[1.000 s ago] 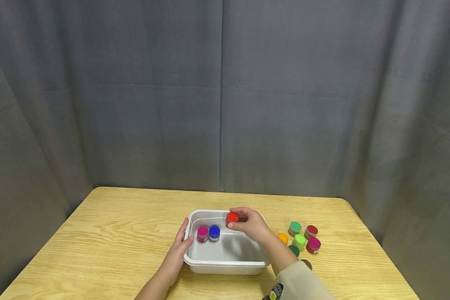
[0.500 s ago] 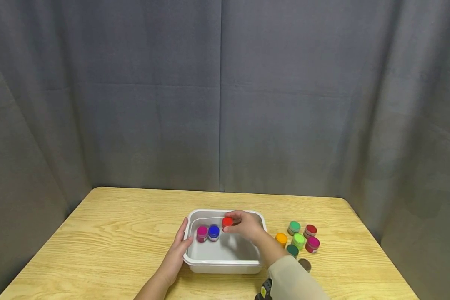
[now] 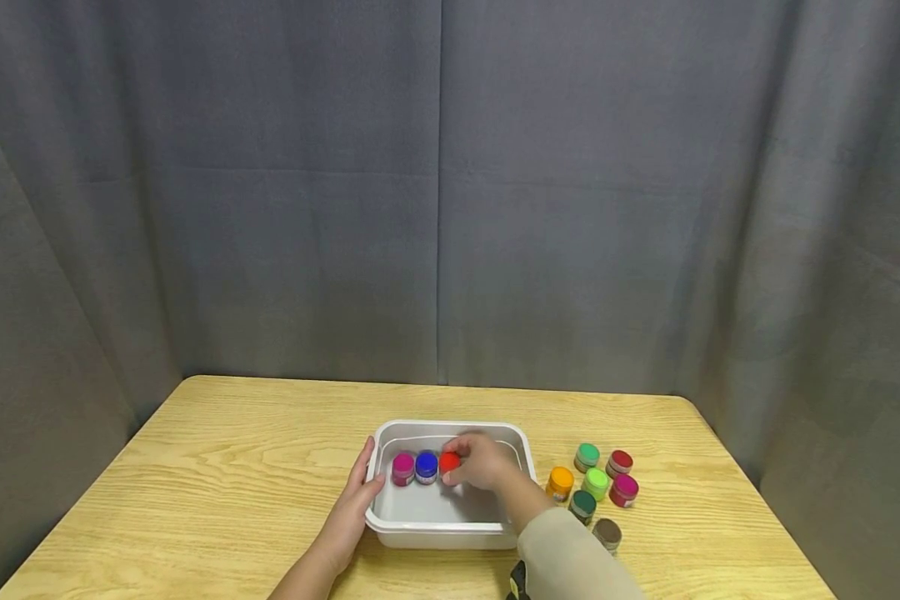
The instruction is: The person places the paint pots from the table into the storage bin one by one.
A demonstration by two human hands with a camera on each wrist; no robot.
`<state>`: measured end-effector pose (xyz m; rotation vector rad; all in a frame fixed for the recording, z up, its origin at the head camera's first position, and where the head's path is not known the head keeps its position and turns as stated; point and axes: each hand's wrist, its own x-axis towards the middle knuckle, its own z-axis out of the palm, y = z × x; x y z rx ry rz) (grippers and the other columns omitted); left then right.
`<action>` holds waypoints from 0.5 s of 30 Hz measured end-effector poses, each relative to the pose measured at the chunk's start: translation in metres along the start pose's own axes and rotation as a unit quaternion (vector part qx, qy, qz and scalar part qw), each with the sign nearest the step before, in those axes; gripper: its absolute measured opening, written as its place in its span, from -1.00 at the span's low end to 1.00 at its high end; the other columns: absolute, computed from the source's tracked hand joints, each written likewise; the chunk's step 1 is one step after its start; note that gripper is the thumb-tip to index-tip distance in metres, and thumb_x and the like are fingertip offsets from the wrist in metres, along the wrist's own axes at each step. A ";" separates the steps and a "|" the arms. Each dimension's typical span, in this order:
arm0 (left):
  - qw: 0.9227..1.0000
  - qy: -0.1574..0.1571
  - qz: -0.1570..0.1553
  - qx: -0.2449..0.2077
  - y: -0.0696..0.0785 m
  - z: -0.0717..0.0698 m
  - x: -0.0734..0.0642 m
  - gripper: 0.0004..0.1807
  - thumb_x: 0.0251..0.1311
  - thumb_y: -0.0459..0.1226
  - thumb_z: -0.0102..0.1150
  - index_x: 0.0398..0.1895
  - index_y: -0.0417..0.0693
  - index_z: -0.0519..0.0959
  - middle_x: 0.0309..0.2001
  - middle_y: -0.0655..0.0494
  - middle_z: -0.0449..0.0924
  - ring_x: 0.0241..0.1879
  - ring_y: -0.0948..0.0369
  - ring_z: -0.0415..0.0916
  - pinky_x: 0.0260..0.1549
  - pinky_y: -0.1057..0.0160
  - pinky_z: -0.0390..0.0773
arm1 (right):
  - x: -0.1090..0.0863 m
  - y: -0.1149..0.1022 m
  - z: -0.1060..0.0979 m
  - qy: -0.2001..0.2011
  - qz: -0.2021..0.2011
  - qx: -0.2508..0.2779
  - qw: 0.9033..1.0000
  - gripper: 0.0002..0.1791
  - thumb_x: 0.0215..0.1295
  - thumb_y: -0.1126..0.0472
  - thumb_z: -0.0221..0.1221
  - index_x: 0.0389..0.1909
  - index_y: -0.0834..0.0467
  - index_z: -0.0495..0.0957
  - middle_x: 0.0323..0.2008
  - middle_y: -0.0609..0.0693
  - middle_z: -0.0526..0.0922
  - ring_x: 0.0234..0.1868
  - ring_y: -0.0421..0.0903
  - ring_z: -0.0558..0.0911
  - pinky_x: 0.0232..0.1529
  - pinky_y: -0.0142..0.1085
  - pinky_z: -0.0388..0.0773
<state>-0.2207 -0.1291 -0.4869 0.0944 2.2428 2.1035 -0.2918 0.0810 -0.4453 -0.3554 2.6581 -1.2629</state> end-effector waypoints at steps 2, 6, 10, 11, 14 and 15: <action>1.000 -0.001 0.000 -0.002 0.000 0.000 0.000 -0.30 0.47 -0.18 -0.23 0.59 0.16 -0.18 0.60 -0.11 -0.33 0.55 -0.20 -0.41 0.43 -0.34 -0.33 | 0.001 -0.001 0.002 0.001 0.005 -0.004 1.000 -0.55 -0.12 0.45 0.45 -0.10 0.27 0.64 -0.16 0.15 0.73 -0.23 -0.13 0.60 -0.17 -0.34 0.56; 1.000 0.000 0.002 -0.002 0.000 0.000 0.000 -0.30 0.47 -0.19 -0.22 0.59 0.15 -0.17 0.60 -0.11 -0.32 0.56 -0.19 -0.41 0.44 -0.34 -0.33 | 0.001 -0.004 0.004 0.009 0.025 -0.012 1.000 -0.58 -0.12 0.43 0.47 -0.13 0.26 0.65 -0.21 0.11 0.71 -0.28 -0.14 0.56 -0.25 -0.38 0.50; 1.000 0.000 0.001 -0.001 0.000 0.000 0.000 -0.30 0.47 -0.18 -0.22 0.59 0.15 -0.18 0.60 -0.11 -0.32 0.55 -0.20 -0.40 0.43 -0.35 -0.32 | 0.000 -0.005 0.006 0.014 0.037 -0.006 0.999 -0.59 -0.12 0.43 0.47 -0.16 0.26 0.64 -0.27 0.08 0.67 -0.30 -0.14 0.53 -0.29 -0.40 0.48; 1.000 0.000 0.001 -0.002 0.000 0.000 0.000 -0.30 0.47 -0.18 -0.22 0.59 0.15 -0.18 0.60 -0.12 -0.33 0.55 -0.21 -0.40 0.43 -0.35 -0.32 | 0.000 -0.004 0.006 0.015 0.036 -0.004 0.999 -0.59 -0.12 0.43 0.47 -0.17 0.26 0.64 -0.28 0.08 0.67 -0.30 -0.14 0.53 -0.30 -0.40 0.48; 1.000 0.000 0.000 -0.002 0.000 0.000 0.000 -0.30 0.47 -0.18 -0.22 0.59 0.15 -0.18 0.60 -0.13 -0.33 0.55 -0.21 -0.40 0.43 -0.35 -0.31 | 0.001 -0.004 0.007 0.020 0.036 0.000 0.999 -0.58 -0.14 0.44 0.47 -0.17 0.26 0.63 -0.28 0.08 0.66 -0.30 -0.13 0.54 -0.29 -0.39 0.49; 1.000 0.000 -0.001 -0.003 0.000 0.000 0.000 -0.30 0.47 -0.17 -0.22 0.59 0.15 -0.18 0.60 -0.13 -0.33 0.55 -0.22 -0.40 0.43 -0.36 -0.30 | 0.001 -0.003 0.007 0.021 0.036 0.001 0.999 -0.58 -0.14 0.44 0.47 -0.17 0.27 0.62 -0.28 0.09 0.66 -0.29 -0.12 0.54 -0.28 -0.38 0.49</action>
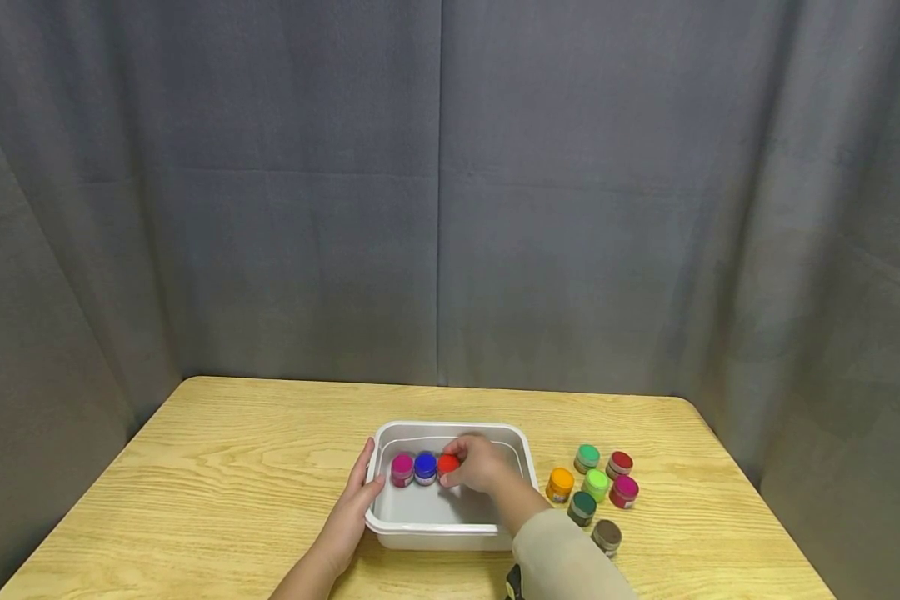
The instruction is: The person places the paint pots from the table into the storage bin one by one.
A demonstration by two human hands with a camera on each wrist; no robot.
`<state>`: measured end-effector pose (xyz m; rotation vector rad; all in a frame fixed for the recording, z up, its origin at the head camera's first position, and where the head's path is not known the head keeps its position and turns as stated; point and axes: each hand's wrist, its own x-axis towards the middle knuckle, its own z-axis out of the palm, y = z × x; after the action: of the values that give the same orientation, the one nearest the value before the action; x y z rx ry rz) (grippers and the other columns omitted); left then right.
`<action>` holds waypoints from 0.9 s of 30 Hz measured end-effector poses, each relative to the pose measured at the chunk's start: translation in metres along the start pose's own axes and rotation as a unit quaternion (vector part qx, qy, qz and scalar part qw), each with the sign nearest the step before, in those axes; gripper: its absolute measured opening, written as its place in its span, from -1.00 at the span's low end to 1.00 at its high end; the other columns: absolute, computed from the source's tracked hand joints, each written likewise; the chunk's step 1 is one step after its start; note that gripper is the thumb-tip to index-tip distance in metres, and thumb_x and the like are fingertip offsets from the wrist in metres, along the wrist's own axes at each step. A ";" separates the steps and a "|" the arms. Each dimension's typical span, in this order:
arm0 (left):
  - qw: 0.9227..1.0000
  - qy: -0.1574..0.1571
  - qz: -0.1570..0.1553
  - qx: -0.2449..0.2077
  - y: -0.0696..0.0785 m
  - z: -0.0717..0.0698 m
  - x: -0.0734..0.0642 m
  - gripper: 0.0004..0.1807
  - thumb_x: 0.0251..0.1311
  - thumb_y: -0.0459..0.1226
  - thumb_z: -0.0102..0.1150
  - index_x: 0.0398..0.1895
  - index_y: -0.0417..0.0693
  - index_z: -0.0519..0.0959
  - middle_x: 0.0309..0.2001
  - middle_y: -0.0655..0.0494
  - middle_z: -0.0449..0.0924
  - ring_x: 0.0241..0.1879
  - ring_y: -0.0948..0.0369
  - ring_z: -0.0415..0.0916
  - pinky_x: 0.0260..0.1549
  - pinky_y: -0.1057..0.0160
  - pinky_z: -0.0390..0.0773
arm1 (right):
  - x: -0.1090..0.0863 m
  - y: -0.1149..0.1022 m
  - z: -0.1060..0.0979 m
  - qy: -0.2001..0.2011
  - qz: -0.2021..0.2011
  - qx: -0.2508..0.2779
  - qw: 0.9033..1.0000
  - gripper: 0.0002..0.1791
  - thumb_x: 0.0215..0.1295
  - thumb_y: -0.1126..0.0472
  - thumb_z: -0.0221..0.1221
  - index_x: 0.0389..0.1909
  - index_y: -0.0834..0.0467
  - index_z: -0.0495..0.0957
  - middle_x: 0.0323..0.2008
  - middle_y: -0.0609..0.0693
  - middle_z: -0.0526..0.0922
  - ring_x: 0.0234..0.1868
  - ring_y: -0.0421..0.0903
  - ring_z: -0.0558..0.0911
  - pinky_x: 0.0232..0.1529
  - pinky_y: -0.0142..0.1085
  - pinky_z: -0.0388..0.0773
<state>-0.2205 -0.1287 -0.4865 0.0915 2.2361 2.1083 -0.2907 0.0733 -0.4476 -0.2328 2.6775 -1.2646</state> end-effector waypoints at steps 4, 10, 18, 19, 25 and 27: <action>1.000 0.000 -0.002 -0.001 0.001 0.000 -0.001 -0.29 0.47 -0.18 -0.22 0.59 0.14 -0.18 0.59 -0.14 -0.33 0.55 -0.22 -0.40 0.42 -0.36 -0.30 | -0.001 -0.001 0.000 0.003 0.003 0.006 1.000 -0.57 -0.15 0.44 0.48 -0.17 0.27 0.60 -0.26 0.10 0.64 -0.27 -0.10 0.55 -0.27 -0.37 0.50; 1.000 -0.002 -0.001 -0.003 0.002 0.000 -0.001 -0.30 0.47 -0.18 -0.22 0.59 0.13 -0.18 0.59 -0.14 -0.34 0.55 -0.22 -0.41 0.43 -0.35 -0.30 | -0.002 0.000 -0.003 0.003 -0.013 0.031 0.999 -0.55 -0.16 0.46 0.45 -0.15 0.32 0.59 -0.23 0.17 0.68 -0.23 -0.07 0.62 -0.18 -0.31 0.59; 1.000 0.000 -0.002 -0.006 0.002 0.000 -0.001 -0.30 0.47 -0.18 -0.21 0.59 0.15 -0.18 0.59 -0.14 -0.34 0.55 -0.22 -0.41 0.43 -0.36 -0.31 | -0.008 0.000 -0.015 0.008 -0.022 -0.002 1.000 -0.59 -0.06 0.32 0.44 -0.13 0.25 0.60 -0.18 0.15 0.69 -0.18 -0.02 0.64 -0.09 -0.19 0.64; 1.000 0.001 -0.002 -0.006 0.002 0.000 -0.001 -0.30 0.47 -0.18 -0.21 0.59 0.15 -0.17 0.59 -0.14 -0.34 0.55 -0.22 -0.41 0.43 -0.36 -0.31 | -0.008 -0.001 -0.015 0.010 -0.018 -0.003 1.000 -0.58 -0.05 0.30 0.45 -0.12 0.24 0.60 -0.16 0.15 0.69 -0.16 -0.01 0.65 -0.07 -0.17 0.64; 1.000 0.003 -0.006 -0.004 0.003 0.000 -0.001 -0.30 0.47 -0.17 -0.22 0.59 0.15 -0.17 0.60 -0.13 -0.33 0.55 -0.22 -0.41 0.42 -0.36 -0.30 | -0.014 -0.006 -0.022 0.018 -0.009 -0.001 1.000 -0.58 0.00 0.30 0.43 -0.06 0.26 0.60 -0.10 0.19 0.69 -0.07 0.08 0.65 0.03 -0.08 0.64; 1.000 0.003 -0.006 -0.004 0.002 0.000 0.000 -0.30 0.47 -0.17 -0.22 0.59 0.15 -0.17 0.60 -0.14 -0.33 0.55 -0.22 -0.41 0.43 -0.36 -0.30 | -0.016 -0.007 -0.025 0.018 -0.008 0.003 1.000 -0.57 0.02 0.30 0.42 -0.04 0.26 0.60 -0.09 0.18 0.69 -0.06 0.07 0.65 0.02 -0.10 0.65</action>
<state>-0.2202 -0.1284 -0.4841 0.0706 2.2253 2.1139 -0.2801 0.0908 -0.4249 -0.2349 2.7068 -1.2924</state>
